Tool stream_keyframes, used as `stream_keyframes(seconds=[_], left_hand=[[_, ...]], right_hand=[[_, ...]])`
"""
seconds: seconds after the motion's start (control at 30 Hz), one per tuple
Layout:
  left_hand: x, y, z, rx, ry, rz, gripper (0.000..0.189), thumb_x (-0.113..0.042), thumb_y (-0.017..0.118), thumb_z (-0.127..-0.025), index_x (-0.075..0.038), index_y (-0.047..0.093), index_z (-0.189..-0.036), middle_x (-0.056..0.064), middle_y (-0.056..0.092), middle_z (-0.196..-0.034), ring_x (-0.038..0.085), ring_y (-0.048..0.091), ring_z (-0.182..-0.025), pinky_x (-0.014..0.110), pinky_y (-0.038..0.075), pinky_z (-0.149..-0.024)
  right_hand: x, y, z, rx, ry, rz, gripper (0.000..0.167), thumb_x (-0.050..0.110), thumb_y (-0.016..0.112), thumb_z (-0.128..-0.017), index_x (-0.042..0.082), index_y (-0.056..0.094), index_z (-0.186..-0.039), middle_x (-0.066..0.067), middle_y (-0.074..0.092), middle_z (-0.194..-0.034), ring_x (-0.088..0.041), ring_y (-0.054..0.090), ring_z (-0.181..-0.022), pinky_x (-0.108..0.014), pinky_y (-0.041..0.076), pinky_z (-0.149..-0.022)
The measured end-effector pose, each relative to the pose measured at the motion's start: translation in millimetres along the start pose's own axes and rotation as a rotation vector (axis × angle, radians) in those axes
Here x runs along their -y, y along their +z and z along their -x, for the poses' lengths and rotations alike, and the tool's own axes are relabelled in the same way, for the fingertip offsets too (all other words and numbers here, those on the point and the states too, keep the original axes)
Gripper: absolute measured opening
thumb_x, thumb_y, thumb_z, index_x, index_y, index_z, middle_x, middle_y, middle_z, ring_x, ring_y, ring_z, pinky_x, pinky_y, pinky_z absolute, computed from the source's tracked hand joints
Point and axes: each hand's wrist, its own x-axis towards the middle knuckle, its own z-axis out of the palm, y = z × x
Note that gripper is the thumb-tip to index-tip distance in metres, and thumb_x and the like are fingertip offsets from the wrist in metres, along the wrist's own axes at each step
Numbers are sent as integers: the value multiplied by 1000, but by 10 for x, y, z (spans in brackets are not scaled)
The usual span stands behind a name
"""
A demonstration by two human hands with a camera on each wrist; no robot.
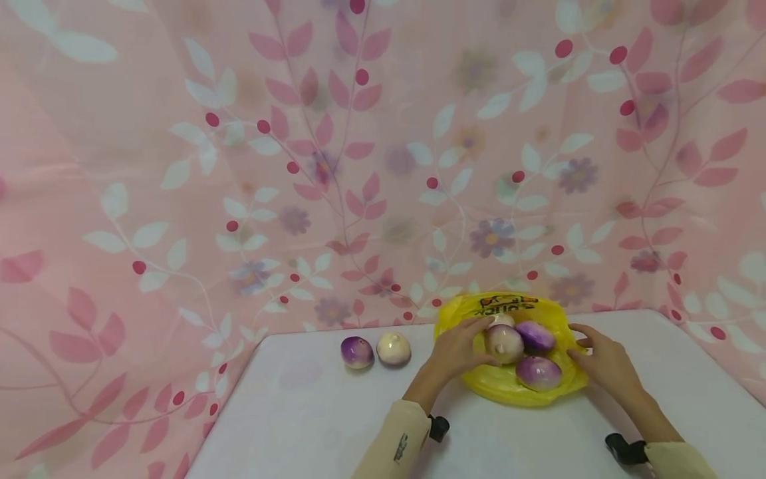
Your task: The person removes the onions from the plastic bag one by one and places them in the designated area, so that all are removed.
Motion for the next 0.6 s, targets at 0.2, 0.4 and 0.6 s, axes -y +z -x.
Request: stream_keyframes(seconds=[0.2, 0.4, 0.6], left_hand=[[-34, 61, -93, 93, -26, -46, 82, -55, 75, -79, -38, 39, -150, -9, 51, -144, 12, 51, -126, 31, 45, -98], [-60, 137, -161, 139, -42, -32, 80, -56, 76, -78, -39, 42, -148, -13, 55, -138, 7, 54, -120, 27, 44, -98], [-118, 158, -250, 159, -78, -44, 80, -61, 75, -76, -42, 43, -147, -18, 58, -132, 6, 58, -111, 26, 47, -88]], right_hand=[[13, -2, -6, 17, 22, -2, 57, 19, 68, -91, -4, 45, -138, -36, 60, -112, -54, 55, -99, -59, 52, -76], [10, 2, -12, 10, 3, 0, 56, 18, 69, -91, -4, 46, -137, -36, 62, -110, -54, 56, -98, -59, 52, -75], [9, 14, -29, 6, -5, 1, 56, 18, 69, -91, -4, 46, -137, -35, 62, -110, -54, 56, -98, -58, 52, -75]])
